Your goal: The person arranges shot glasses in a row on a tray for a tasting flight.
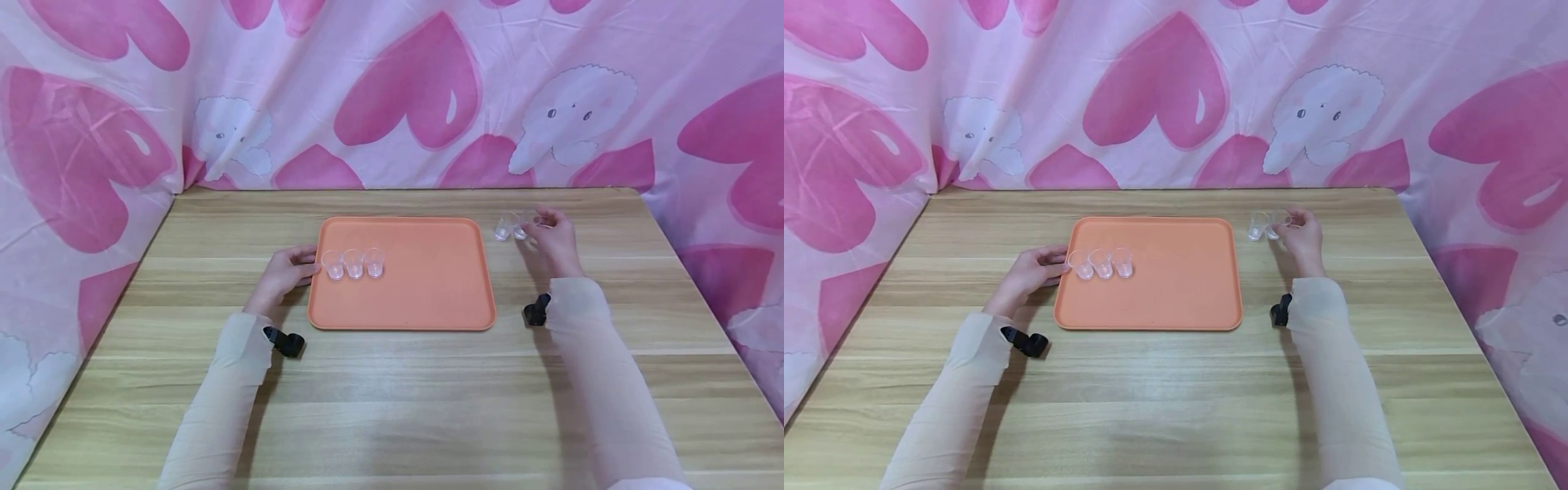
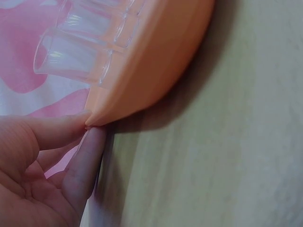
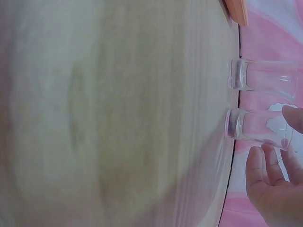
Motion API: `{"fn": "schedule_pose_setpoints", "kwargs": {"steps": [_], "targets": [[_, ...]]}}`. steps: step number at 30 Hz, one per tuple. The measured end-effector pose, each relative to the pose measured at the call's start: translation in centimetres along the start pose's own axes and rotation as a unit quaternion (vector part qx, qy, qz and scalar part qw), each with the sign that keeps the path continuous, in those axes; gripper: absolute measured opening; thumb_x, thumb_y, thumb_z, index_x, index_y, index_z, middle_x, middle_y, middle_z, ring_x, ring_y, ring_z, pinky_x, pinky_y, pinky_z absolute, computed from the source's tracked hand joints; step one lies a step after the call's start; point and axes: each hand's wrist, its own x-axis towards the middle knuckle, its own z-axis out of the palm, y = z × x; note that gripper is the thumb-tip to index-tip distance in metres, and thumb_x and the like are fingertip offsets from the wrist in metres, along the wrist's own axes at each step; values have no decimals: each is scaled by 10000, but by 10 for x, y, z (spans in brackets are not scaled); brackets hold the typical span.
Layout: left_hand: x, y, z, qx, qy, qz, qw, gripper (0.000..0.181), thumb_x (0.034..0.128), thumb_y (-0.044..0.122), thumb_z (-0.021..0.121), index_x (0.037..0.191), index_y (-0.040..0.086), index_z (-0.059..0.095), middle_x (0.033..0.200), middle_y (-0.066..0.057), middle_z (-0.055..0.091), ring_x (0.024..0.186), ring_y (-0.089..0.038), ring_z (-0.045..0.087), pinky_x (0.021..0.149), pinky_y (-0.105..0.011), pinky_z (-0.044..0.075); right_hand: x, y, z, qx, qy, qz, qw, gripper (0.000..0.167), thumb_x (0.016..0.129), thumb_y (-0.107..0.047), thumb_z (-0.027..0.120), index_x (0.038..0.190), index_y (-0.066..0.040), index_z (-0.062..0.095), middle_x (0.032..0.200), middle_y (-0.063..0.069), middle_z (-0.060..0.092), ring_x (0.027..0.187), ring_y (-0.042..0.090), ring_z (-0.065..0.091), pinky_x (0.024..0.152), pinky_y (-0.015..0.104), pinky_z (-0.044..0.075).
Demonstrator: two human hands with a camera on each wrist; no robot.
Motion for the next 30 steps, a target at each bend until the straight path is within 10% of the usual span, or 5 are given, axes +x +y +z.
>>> {"fn": "schedule_pose_setpoints", "kwargs": {"steps": [9, 17, 30], "targets": [[2, -1, 0, 42, 13, -31, 10000, 504, 973, 92, 524, 1456, 59, 384, 1391, -187, 502, 1137, -219, 573, 977, -342, 524, -5, 5, -11, 45, 74, -180, 9998, 538, 907, -106, 605, 1394, 15, 411, 957, -129, 476, 828, -78, 463, 701, 2, 438], [2, -1, 0, 2, 13, -21, 10000, 492, 975, 97, 524, 1447, 51, 396, 1378, -190, 504, 1166, -252, 565, 977, -342, 524, -13, -5, -23, 758, 92, 31, 9971, 226, 883, -90, 645, 1007, -223, 511, 969, -100, 489, 845, -21, 478, 709, 46, 475], [2, -2, 0, -17, 4, -56, 10000, 502, 971, 85, 526, 1452, 52, 388, 1390, -190, 496, 1161, -230, 560, 961, -309, 533, -32, -39, -26, 1282, 189, -661, 9894, 252, 840, -43, 689, 1001, -170, 543, 885, -104, 529, 821, -6, 500, 682, 33, 456]]}}
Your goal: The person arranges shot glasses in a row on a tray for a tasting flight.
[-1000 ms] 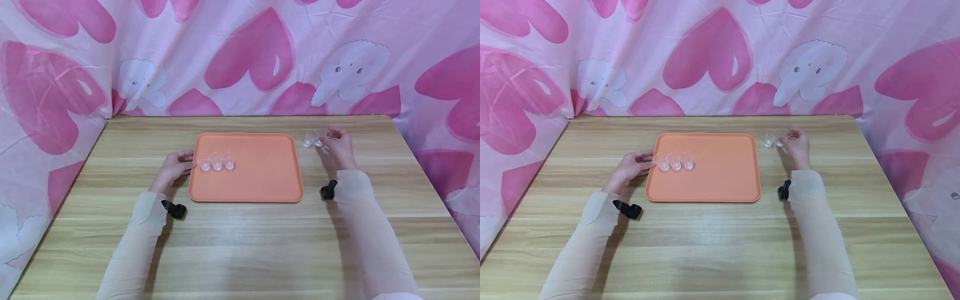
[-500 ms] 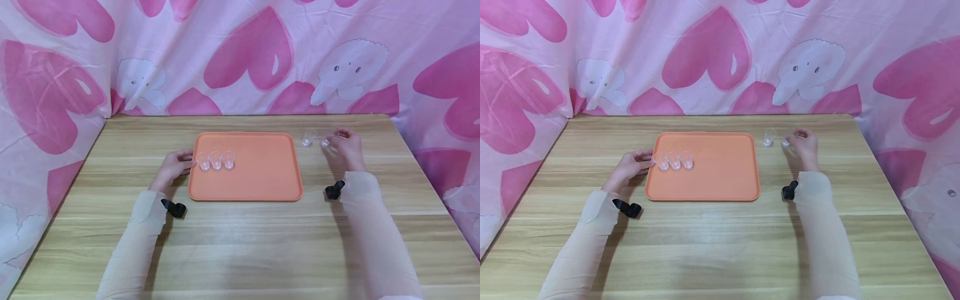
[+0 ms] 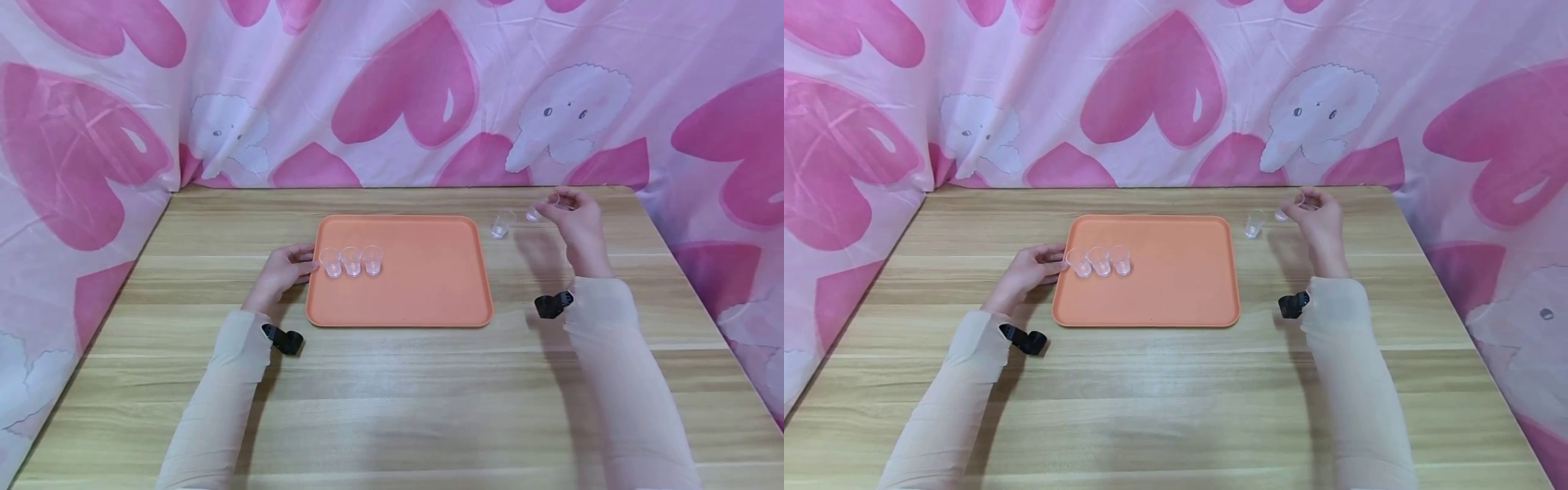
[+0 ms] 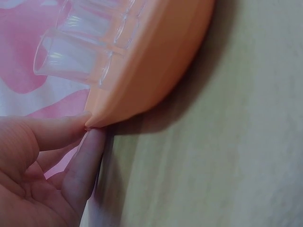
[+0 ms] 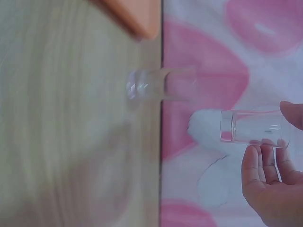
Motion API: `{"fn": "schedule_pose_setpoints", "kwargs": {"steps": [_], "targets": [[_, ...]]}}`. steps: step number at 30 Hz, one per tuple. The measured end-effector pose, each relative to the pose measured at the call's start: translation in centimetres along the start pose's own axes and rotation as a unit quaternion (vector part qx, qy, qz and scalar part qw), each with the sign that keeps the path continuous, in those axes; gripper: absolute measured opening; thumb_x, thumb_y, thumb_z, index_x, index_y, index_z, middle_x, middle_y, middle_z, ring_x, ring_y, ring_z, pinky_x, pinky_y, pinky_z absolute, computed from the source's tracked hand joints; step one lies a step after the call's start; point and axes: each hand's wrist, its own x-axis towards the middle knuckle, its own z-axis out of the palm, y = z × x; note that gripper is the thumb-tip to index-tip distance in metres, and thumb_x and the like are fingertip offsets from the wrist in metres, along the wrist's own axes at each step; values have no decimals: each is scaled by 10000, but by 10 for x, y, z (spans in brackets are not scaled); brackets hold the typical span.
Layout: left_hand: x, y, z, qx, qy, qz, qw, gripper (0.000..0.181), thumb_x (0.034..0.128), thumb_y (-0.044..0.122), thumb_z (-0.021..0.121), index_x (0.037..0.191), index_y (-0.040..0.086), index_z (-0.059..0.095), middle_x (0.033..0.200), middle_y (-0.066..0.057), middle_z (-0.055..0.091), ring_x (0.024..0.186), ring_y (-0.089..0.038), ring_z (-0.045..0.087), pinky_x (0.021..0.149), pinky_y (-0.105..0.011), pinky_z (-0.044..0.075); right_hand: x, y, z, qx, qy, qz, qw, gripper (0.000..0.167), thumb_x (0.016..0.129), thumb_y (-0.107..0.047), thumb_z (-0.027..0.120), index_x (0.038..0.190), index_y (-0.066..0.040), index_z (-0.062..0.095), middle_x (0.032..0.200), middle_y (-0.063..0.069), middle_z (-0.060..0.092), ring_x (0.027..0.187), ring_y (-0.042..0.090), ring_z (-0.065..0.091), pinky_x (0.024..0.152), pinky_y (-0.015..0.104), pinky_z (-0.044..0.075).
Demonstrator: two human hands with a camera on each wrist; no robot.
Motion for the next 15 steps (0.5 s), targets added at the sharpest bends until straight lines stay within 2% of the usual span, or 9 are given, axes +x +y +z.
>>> {"fn": "schedule_pose_setpoints", "kwargs": {"steps": [4, 7, 12, 15], "targets": [[0, -1, -1, -5, -8, 47, 10000, 488, 973, 83, 521, 1444, 45, 399, 1368, -193, 506, 1088, -176, 582, 877, -225, 560, -5, -9, 11, -648, -99, -41, 9978, 288, 857, -152, 702, 1093, -208, 548, 935, -123, 519, 865, -13, 509, 726, 40, 456], [0, -1, 0, -18, -6, 72, 10000, 487, 974, 82, 518, 1445, 44, 398, 1359, -197, 505, 1053, -154, 590, 860, -217, 565, -11, -14, 22, -963, -348, -133, 9947, 314, 868, -213, 696, 1136, -219, 534, 962, -138, 511, 899, -18, 502, 744, 44, 453], [-1, -1, 0, 38, -3, 102, 9999, 489, 973, 80, 519, 1446, 48, 398, 1364, -203, 504, 1073, -179, 590, 904, -260, 556, -22, -14, 45, -931, -804, -356, 9918, 271, 867, -165, 695, 1085, -177, 535, 927, -131, 535, 861, -17, 529, 708, 66, 470], [-1, -1, -1, 29, -28, 99, 9999, 495, 972, 81, 520, 1449, 49, 392, 1374, -203, 502, 1048, -149, 594, 889, -240, 557, -28, -11, 59, -926, -1112, -388, 9887, 271, 868, -141, 687, 1086, -152, 525, 937, -110, 532, 858, -3, 525, 698, 79, 473]]}}
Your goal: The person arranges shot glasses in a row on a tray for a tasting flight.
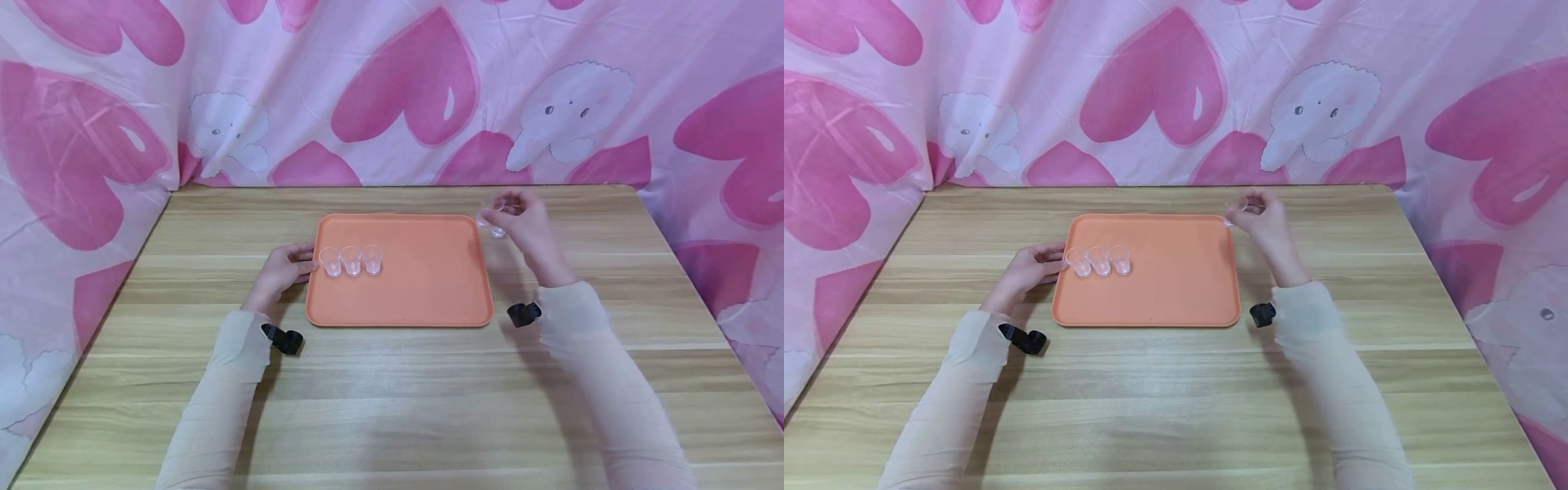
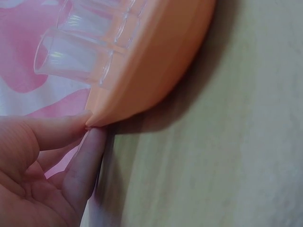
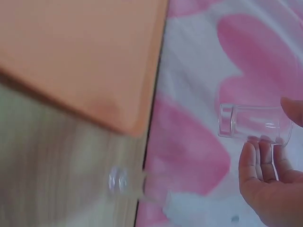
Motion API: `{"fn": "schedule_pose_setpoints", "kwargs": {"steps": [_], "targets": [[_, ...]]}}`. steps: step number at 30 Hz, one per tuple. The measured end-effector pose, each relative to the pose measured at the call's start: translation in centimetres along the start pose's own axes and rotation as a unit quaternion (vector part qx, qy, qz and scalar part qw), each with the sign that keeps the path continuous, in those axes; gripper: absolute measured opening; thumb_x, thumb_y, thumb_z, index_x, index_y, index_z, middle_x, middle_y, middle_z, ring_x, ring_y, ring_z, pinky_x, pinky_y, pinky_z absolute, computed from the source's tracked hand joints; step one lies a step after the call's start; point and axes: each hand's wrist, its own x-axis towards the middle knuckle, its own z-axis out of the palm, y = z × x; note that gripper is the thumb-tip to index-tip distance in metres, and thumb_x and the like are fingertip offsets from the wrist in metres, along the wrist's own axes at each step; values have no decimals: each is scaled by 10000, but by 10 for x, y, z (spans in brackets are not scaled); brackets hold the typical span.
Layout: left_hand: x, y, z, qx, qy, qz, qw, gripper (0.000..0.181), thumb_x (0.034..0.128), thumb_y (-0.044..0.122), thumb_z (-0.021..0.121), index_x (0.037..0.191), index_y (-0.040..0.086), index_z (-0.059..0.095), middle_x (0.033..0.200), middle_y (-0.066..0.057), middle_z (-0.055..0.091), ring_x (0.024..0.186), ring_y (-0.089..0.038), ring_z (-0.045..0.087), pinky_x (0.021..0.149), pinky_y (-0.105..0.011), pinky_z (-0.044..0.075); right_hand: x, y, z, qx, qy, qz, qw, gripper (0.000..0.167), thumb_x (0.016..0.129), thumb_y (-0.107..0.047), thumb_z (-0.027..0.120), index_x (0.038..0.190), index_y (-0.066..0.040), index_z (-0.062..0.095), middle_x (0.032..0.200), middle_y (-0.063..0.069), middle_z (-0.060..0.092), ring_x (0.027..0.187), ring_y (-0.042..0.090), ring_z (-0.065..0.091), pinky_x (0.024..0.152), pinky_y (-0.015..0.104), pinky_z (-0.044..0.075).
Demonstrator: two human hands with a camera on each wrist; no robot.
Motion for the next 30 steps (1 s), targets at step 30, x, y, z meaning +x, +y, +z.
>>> {"fn": "schedule_pose_setpoints", "kwargs": {"steps": [30], "targets": [[-1, 1, 0, -41, -17, -4, 10000, 498, 969, 91, 531, 1447, 48, 397, 1375, -200, 506, 971, -76, 598, 858, -214, 564, -17, 6, 104, -728, -1531, 46, 9855, 463, 812, -83, 715, 1231, 5, 538, 1167, 155, 576, 1121, 278, 561, 939, 344, 497]]}}
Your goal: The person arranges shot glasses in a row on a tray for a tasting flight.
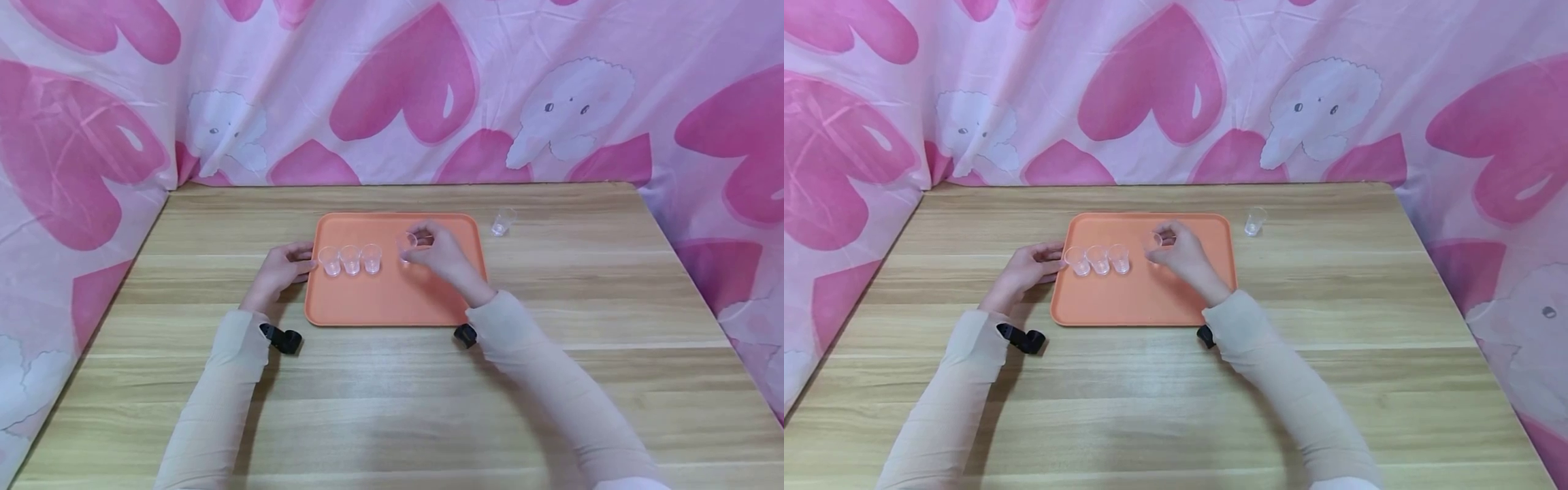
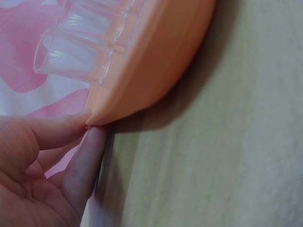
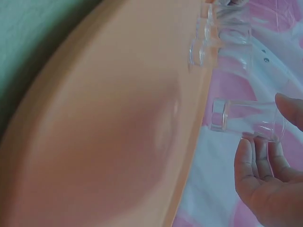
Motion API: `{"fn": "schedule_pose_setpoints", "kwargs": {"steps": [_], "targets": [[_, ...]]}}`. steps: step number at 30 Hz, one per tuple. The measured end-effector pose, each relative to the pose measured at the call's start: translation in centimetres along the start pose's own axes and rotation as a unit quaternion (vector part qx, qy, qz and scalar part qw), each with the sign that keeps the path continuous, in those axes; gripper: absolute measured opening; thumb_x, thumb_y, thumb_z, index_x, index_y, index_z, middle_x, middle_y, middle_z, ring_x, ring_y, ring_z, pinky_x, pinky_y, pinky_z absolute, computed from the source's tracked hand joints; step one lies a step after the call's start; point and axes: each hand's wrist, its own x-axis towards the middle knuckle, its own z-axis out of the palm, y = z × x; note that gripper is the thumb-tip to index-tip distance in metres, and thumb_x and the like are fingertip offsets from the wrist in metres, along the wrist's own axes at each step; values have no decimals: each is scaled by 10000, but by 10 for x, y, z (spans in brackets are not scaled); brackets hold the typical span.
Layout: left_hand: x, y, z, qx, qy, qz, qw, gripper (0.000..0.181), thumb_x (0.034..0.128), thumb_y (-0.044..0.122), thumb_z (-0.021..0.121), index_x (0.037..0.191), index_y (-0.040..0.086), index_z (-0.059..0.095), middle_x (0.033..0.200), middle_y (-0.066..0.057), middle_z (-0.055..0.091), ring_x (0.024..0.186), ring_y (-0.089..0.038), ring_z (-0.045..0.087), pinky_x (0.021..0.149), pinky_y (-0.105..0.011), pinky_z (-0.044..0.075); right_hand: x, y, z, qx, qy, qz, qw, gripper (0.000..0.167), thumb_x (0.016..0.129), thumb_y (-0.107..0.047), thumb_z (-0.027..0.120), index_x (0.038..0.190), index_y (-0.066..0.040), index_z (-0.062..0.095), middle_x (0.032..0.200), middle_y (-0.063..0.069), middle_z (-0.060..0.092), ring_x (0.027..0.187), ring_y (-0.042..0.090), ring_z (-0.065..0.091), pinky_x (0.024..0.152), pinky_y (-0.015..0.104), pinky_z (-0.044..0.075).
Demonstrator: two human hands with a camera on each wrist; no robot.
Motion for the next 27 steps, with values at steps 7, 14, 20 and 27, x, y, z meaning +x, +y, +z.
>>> {"fn": "schedule_pose_setpoints", "kwargs": {"steps": [7, 14, 20, 27], "targets": [[1, 1, 0, 100, 27, 16, 9999, 490, 970, 75, 519, 1443, 35, 398, 1372, -207, 507, 1027, -137, 593, 895, -255, 559, 2, 1, 10, -35, -87, 13, 10000, 451, 813, -45, 708, 1227, 12, 538, 1139, 157, 581, 1111, 285, 565, 917, 329, 507], [-1, 3, 1, 124, 49, -38, 9999, 502, 972, 85, 521, 1455, 58, 387, 1389, -196, 499, 1139, -225, 570, 965, -322, 531, 5, 3, 17, 41, -127, 27, 9999, 452, 800, -14, 706, 1220, 17, 543, 1136, 171, 596, 1102, 285, 572, 911, 321, 510], [-1, 4, 1, 143, 60, -57, 9999, 497, 974, 84, 518, 1454, 65, 390, 1386, -190, 503, 1127, -222, 577, 953, -313, 538, 6, 4, 22, 37, -141, 54, 9999, 444, 800, -12, 705, 1214, 13, 545, 1134, 172, 598, 1094, 284, 572, 887, 308, 511], [0, 2, 0, 116, 14, -82, 9999, 499, 974, 86, 520, 1455, 66, 389, 1390, -182, 503, 1054, -137, 590, 880, -229, 558, 8, 4, 26, -13, -172, 143, 9997, 436, 804, -9, 714, 1206, 2, 546, 1166, 162, 599, 1087, 269, 570, 880, 304, 513]]}}
